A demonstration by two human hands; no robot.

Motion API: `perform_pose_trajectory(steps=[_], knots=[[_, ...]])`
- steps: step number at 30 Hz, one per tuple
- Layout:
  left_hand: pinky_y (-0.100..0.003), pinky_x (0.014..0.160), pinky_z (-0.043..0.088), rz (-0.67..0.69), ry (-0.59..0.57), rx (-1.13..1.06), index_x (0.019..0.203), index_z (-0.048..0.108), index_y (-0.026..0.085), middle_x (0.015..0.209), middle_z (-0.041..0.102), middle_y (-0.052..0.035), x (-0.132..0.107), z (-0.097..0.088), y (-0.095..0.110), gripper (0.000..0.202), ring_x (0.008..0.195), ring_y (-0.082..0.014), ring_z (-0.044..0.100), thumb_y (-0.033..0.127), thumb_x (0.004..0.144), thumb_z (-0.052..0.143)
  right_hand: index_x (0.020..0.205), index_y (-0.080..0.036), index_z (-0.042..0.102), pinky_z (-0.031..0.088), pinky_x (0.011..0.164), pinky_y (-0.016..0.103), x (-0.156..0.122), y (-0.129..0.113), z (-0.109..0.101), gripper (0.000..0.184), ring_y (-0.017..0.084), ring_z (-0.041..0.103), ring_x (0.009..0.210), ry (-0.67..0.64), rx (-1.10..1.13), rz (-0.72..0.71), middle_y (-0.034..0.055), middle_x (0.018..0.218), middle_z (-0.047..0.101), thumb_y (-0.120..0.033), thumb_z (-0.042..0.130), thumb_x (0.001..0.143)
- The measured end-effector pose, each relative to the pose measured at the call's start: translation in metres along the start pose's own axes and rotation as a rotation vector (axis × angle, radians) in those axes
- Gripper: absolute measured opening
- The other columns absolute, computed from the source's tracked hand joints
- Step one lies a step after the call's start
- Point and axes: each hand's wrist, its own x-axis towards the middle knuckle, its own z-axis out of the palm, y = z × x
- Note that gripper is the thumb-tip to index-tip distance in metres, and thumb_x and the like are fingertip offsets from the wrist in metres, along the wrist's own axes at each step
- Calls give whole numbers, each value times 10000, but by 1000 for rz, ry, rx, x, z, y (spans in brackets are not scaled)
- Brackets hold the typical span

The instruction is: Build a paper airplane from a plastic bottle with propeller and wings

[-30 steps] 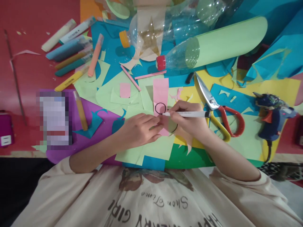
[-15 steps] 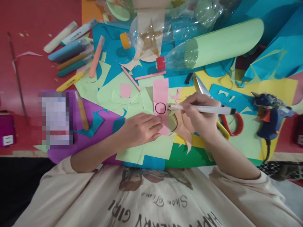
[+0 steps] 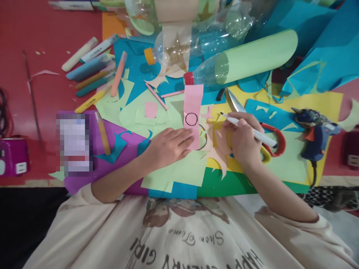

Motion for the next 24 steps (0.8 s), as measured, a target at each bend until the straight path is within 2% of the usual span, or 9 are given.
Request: perform_pose_trajectory(steps=[5,8,11,14,19,24], knots=[[-330,853,497,8,4,33,1168,636,138,1263,662,-97,2,0,1,290,1115,-205,644,257,970,460,873,-249,704,489,660,330,14,-4,-2,149,163,612,669,-10,25,3,9,727,657,-302,566,851],[-336,866,500,-20,-27,42,1205,615,133,1287,643,-113,3,-1,2,317,1134,-210,634,271,974,448,916,-256,674,491,619,317,16,-12,3,127,146,603,633,-110,28,16,-8,731,663,-330,613,831],[-343,872,509,-52,-61,44,1194,615,131,1253,656,-135,5,0,3,322,1135,-228,634,295,968,454,853,-255,631,487,574,304,18,-20,15,121,134,593,600,-237,40,25,-15,706,649,-365,654,810],[-357,852,530,-52,-21,17,1115,639,124,1175,682,-155,4,4,1,295,1097,-246,651,312,956,477,812,-242,599,476,553,291,21,-21,29,139,126,579,595,-310,19,68,-16,685,628,-372,648,814],[-339,837,544,-25,53,-62,1117,634,143,1150,700,-116,1,6,-8,276,1062,-209,665,262,974,431,784,-206,581,445,503,264,23,-11,38,166,109,554,540,-327,9,144,-22,629,609,-355,648,813],[-367,854,542,-41,67,-130,1056,657,159,1135,695,-119,0,2,-17,221,1073,-234,655,240,951,480,764,-201,581,404,460,243,22,-8,35,128,93,525,503,-311,45,131,-20,631,620,-302,647,806]])
